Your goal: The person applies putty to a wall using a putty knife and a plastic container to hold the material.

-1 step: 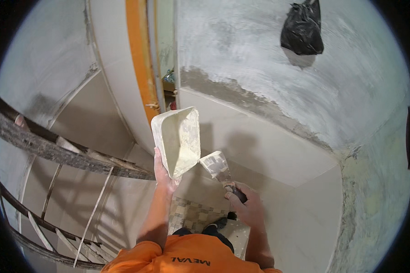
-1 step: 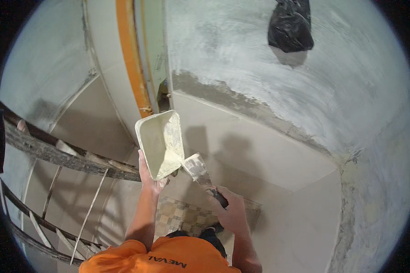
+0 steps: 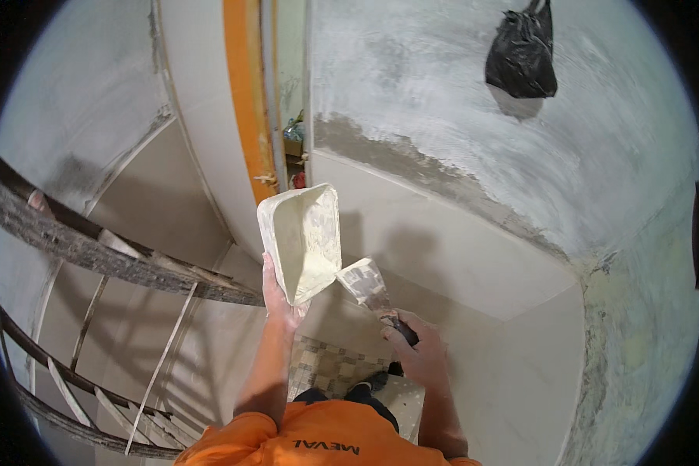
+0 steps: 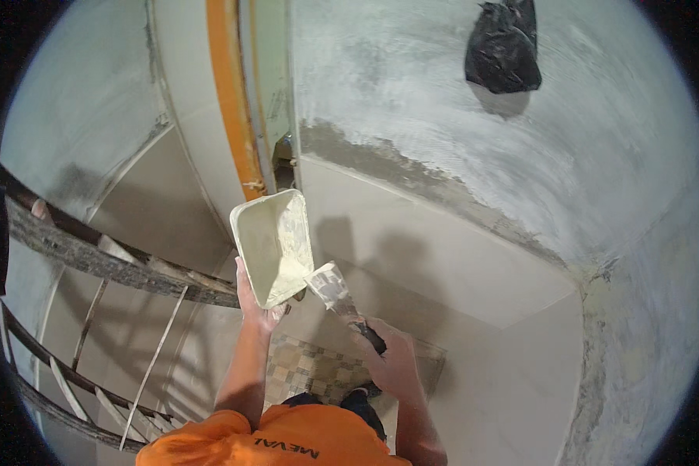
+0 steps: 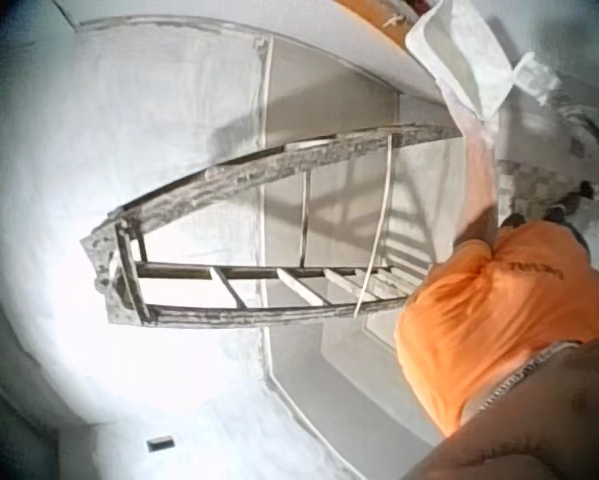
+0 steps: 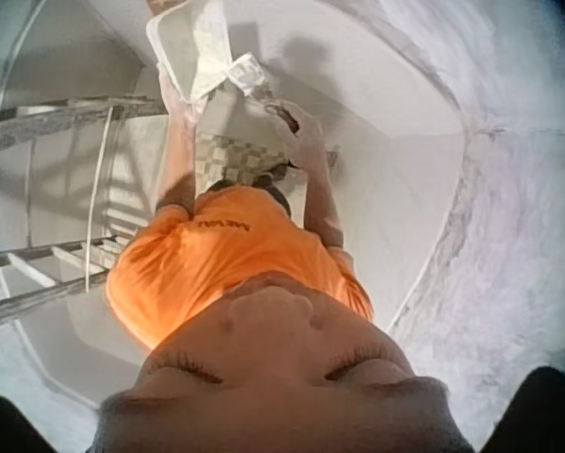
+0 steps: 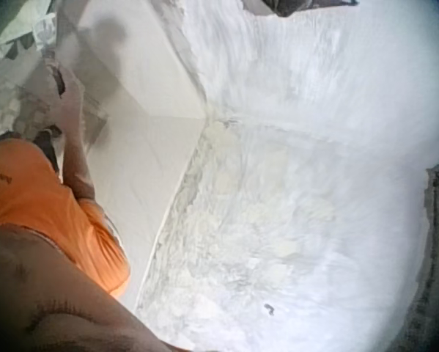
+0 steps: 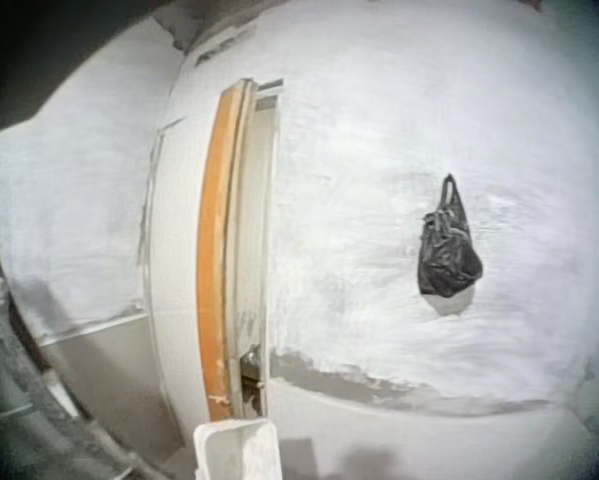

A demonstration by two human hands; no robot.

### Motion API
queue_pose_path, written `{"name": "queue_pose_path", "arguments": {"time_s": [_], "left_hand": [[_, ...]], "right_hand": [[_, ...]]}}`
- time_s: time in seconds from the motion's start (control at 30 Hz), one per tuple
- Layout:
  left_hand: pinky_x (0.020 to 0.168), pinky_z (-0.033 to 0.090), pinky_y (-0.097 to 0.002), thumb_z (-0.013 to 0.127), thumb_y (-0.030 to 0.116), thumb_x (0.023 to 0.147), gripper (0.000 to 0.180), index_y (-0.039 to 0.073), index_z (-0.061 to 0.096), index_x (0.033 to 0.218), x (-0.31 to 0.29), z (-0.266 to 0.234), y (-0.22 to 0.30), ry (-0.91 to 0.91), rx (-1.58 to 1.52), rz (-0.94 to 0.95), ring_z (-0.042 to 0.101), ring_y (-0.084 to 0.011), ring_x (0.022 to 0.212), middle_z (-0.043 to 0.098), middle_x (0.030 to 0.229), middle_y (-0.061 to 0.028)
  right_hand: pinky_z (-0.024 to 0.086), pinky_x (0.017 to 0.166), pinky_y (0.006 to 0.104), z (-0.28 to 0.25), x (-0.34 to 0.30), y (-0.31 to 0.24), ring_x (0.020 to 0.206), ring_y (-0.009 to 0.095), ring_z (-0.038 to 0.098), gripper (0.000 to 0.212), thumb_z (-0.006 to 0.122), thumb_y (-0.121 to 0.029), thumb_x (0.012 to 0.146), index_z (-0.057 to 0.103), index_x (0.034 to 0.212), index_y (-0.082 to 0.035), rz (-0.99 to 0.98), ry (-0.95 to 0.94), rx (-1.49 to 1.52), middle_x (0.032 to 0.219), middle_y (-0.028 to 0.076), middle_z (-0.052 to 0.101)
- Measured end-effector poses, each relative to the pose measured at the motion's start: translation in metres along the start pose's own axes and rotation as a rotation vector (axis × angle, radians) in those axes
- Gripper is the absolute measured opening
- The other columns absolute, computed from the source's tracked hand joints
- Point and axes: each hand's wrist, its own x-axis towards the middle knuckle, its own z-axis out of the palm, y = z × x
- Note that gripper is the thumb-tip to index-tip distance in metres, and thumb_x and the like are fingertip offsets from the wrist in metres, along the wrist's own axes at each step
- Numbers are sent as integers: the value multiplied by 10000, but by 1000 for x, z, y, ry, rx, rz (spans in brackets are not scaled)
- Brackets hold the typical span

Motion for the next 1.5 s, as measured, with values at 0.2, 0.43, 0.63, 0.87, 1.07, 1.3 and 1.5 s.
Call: {"name": "queue_pose_path", "arguments": {"time_s": [0.2,0.43,0.63,0.87,1.07,1.3,1.5], "left_hand": [[969,558,-513,399,540,1055,598,86,484,1435,-33,-53,45,-24,-73,121,634,-318,1183,603,1352,-121],[984,548,-511,419,530,1051,578,101,495,1431,-65,-95,75,47,-133,195,631,-323,1188,605,1349,-118],[1030,521,-460,419,535,1050,633,73,433,1482,-77,-96,87,17,-99,261,608,-303,1226,576,1396,-131],[962,568,-450,412,507,1064,575,74,485,1436,-86,-84,86,88,-55,272,650,-295,1148,611,1327,-129],[1030,496,-435,484,557,1022,680,56,444,1481,-83,-88,87,111,20,238,594,-304,1235,568,1414,-135],[1067,466,-447,482,548,1026,684,43,440,1485,-85,-93,92,168,38,241,583,-312,1251,560,1429,-150],[1039,495,-450,444,534,1046,666,38,428,1491,-82,-109,95,181,74,294,600,-312,1227,566,1412,-162]], "right_hand": [[484,652,270,58,-8,-15,672,102,581,300,678,-162,918,697,1175,-8,12,-54,19,823,36,687],[494,659,298,89,-14,-30,675,149,614,269,670,-149,918,695,1135,9,-136,-189,-98,793,109,674],[458,618,320,109,-9,-37,617,192,557,236,647,-111,932,687,1118,28,-231,-209,-165,755,134,625],[430,604,301,127,-26,-38,607,151,509,230,597,-148,980,683,1095,32,-167,-205,-49,716,116,584],[427,594,296,132,-31,-39,614,109,503,238,581,-185,990,676,1055,23,10,-326,-94,675,71,560],[400,504,261,149,-34,-30,523,67,486,276,567,-236,1012,641,900,5,96,-439,9,657,-1,557],[392,456,267,168,-37,-24,465,72,467,323,531,-247,1040,591,830,-10,128,-548,103,627,-13,512]]}}
